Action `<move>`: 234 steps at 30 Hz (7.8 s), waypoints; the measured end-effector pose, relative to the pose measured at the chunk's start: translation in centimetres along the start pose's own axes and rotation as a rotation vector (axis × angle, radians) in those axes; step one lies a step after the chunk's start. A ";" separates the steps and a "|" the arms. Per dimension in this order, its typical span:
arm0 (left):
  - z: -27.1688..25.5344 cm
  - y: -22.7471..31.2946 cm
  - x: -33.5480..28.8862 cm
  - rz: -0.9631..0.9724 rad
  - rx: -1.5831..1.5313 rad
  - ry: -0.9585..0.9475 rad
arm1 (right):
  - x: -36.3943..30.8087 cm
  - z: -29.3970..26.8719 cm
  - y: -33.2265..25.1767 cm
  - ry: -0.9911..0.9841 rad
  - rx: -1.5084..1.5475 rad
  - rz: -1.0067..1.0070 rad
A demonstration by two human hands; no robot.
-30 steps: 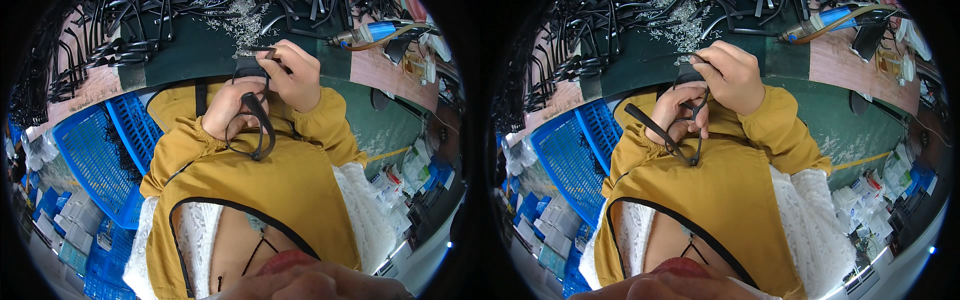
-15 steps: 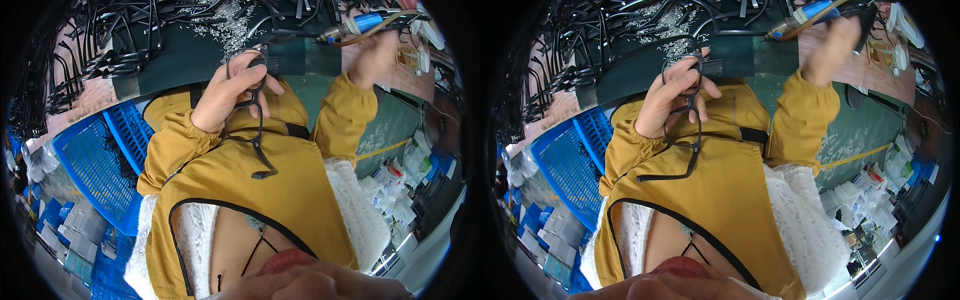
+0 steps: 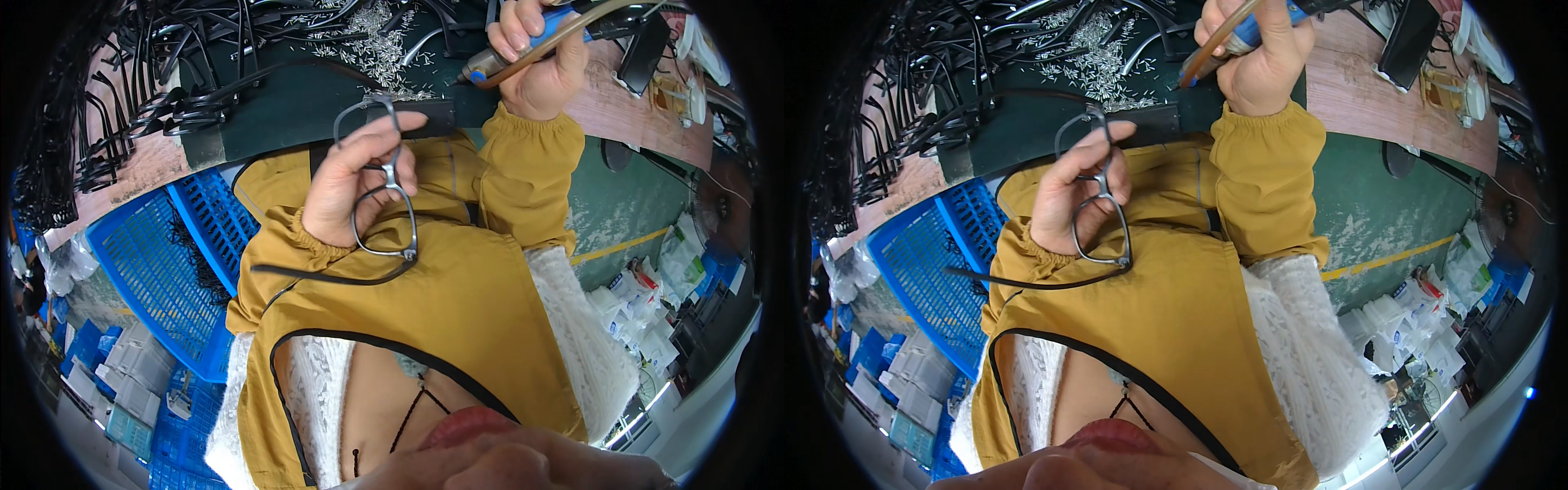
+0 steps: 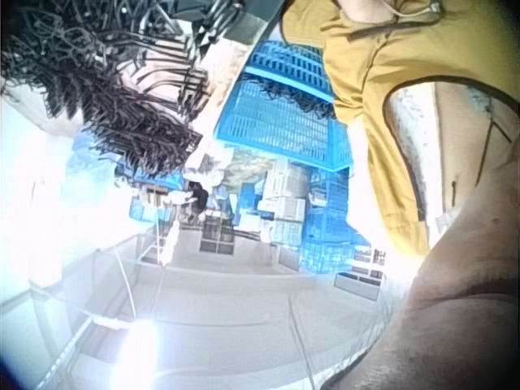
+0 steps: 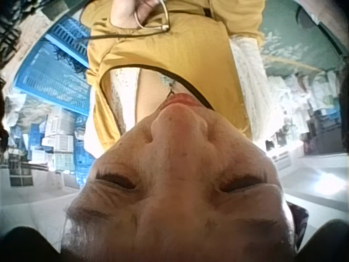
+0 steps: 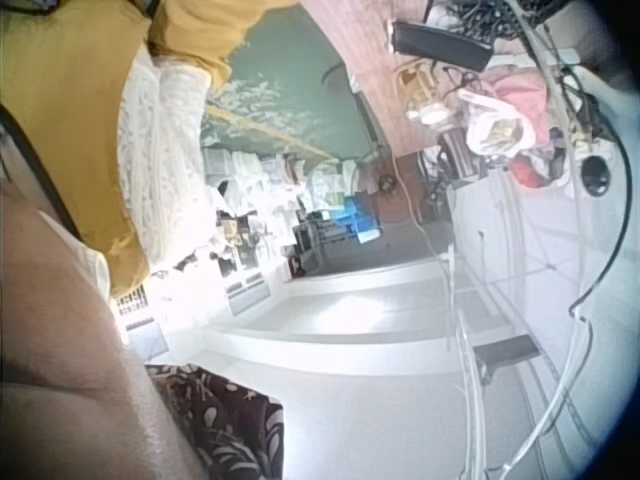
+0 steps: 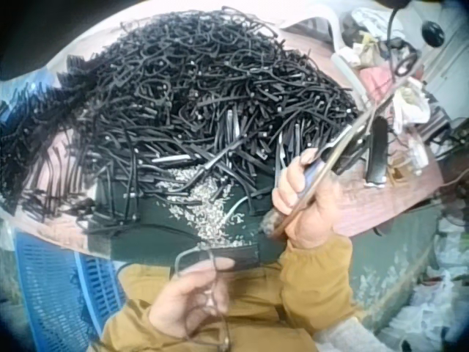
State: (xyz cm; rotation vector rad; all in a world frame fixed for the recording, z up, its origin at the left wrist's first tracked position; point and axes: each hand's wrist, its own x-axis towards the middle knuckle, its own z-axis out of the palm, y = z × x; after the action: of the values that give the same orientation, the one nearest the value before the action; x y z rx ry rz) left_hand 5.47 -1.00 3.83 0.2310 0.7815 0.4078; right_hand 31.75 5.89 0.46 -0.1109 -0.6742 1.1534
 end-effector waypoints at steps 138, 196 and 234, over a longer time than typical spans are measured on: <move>-10.4 12.2 -1.3 1.692 1.637 0.635 | -1.8 -1.6 -6.6 0.297 -0.293 0.145; -6.8 -4.6 1.5 1.123 0.666 -0.149 | -9.8 7.7 3.5 0.297 -1.125 0.405; -4.7 2.4 -0.5 0.702 0.285 0.192 | 10.1 11.4 6.8 -1.345 -2.406 0.268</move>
State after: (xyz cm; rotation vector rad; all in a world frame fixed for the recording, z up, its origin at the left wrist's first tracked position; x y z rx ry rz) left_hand 1.08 1.16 1.75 0.7506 0.9363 0.9915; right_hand 22.39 14.72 11.16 -1.5206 -2.9640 -0.2312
